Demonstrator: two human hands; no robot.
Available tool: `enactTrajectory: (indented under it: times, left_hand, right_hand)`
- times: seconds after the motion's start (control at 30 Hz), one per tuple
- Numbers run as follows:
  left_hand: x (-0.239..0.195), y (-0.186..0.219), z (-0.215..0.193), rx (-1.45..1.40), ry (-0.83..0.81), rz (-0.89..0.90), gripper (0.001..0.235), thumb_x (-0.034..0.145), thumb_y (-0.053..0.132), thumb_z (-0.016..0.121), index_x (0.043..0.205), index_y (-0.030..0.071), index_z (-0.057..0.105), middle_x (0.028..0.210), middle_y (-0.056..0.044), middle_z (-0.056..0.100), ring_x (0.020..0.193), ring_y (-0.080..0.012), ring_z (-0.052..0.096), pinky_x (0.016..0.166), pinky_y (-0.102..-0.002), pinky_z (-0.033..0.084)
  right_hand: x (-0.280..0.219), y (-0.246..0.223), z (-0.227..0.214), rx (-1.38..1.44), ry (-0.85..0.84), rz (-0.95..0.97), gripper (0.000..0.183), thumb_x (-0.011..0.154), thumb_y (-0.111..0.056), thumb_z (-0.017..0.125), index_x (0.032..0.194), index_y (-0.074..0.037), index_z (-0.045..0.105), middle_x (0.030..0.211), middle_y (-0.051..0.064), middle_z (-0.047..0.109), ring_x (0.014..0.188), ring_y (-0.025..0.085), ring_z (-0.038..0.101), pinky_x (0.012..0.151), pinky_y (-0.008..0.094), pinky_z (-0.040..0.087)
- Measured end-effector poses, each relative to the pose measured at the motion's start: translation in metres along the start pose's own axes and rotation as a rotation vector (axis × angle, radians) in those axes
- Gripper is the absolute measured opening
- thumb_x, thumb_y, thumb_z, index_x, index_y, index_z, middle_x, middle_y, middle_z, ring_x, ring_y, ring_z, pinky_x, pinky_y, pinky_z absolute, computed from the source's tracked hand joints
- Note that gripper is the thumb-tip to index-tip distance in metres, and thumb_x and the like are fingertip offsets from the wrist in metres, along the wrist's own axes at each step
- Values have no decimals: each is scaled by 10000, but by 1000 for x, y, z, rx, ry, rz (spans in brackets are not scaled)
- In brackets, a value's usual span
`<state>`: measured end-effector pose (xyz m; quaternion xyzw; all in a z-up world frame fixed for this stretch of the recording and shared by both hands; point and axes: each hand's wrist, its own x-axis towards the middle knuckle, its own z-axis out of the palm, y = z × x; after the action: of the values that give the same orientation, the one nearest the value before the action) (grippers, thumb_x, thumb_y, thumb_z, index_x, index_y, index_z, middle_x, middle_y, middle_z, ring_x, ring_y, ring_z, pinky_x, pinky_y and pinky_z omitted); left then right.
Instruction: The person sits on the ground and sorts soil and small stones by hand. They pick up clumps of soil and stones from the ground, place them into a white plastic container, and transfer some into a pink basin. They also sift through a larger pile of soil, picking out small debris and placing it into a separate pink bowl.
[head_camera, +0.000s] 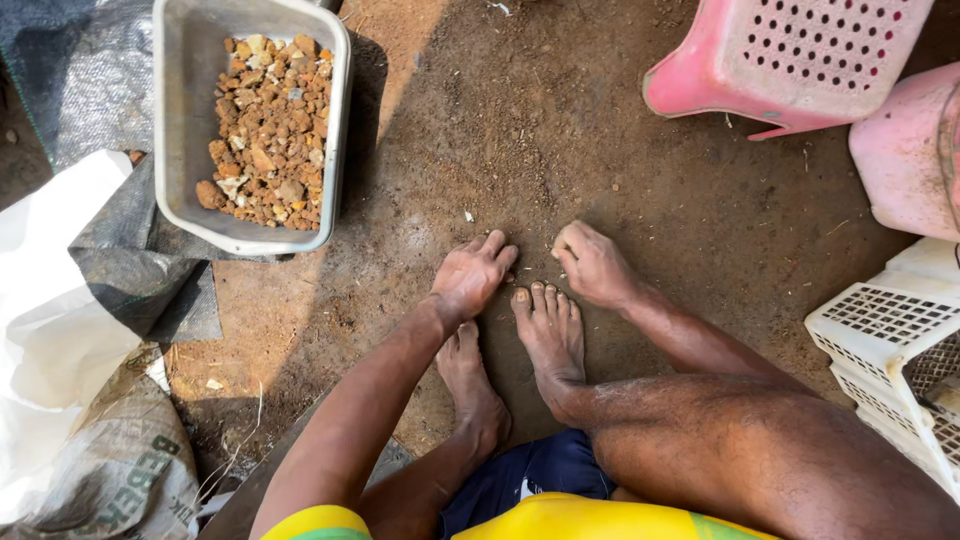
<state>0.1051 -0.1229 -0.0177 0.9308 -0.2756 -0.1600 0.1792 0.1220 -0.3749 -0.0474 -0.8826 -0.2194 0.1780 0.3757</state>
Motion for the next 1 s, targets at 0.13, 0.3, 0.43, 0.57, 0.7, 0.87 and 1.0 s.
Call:
enactTrajectory:
  times: [0.13, 0.3, 0.43, 0.57, 0.7, 0.87, 1.0]
  left_hand:
    - [-5, -12, 26, 41, -2, 77, 321, 909, 165, 581, 1217, 95, 636, 1159, -68, 599, 1129, -248, 615, 794, -368, 565]
    - [8, -2, 30, 220, 11, 66, 174, 915, 186, 570, 1055, 88, 608, 1052, -88, 588, 1014, -254, 663, 740, -398, 576]
    - [10, -2, -6, 109, 89, -199, 133, 926, 159, 519, 1018, 64, 539, 1019, -157, 582, 926, -295, 689, 646, -408, 582]
    - [-1, -30, -65, -162, 70, -443, 186, 1017, 92, 377, 1142, 49, 509, 1030, -192, 571, 718, -308, 645, 583, -452, 561]
    - [-41, -94, -134, -786, 311, -837, 383, 1173, 296, 255, 1040, 101, 556, 800, -140, 603, 611, -272, 576, 540, -421, 523]
    - [-84, -167, -188, 133, 762, -524, 69, 1118, 75, 674, 1108, 60, 608, 1000, -145, 645, 900, -272, 623, 792, -423, 536]
    - [-87, -199, -194, -389, 469, -902, 544, 876, 78, 592, 1419, 119, 573, 1054, -95, 669, 926, -197, 680, 722, -376, 548]
  right_hand:
    - [0, -18, 10, 83, 73, 18, 98, 943, -41, 649, 1020, 7, 613, 943, 174, 654, 846, 346, 673, 722, 440, 567]
    - [13, -27, 11, 1, 147, -100, 42, 918, -32, 683, 958, -25, 695, 882, 145, 673, 803, 331, 679, 707, 440, 571]
    - [69, -56, 6, 533, 4, 329, 43, 958, -4, 659, 968, 12, 697, 795, 114, 688, 611, 170, 654, 520, 329, 547]
    - [143, -105, -15, 711, 9, 81, 114, 986, 11, 634, 1077, 64, 678, 850, 113, 732, 648, 142, 703, 539, 281, 601]
    - [200, -151, -18, 1058, -48, -160, 476, 932, 17, 633, 1386, 39, 493, 1359, 95, 591, 1031, 157, 773, 874, 276, 685]
    - [168, -129, 1, 834, -12, -40, 254, 974, 42, 616, 1223, 74, 657, 1071, 180, 779, 928, 168, 769, 814, 298, 652]
    - [93, -54, 9, 794, 146, 160, 135, 963, -3, 643, 1070, 24, 721, 939, 95, 748, 761, 124, 714, 669, 267, 599]
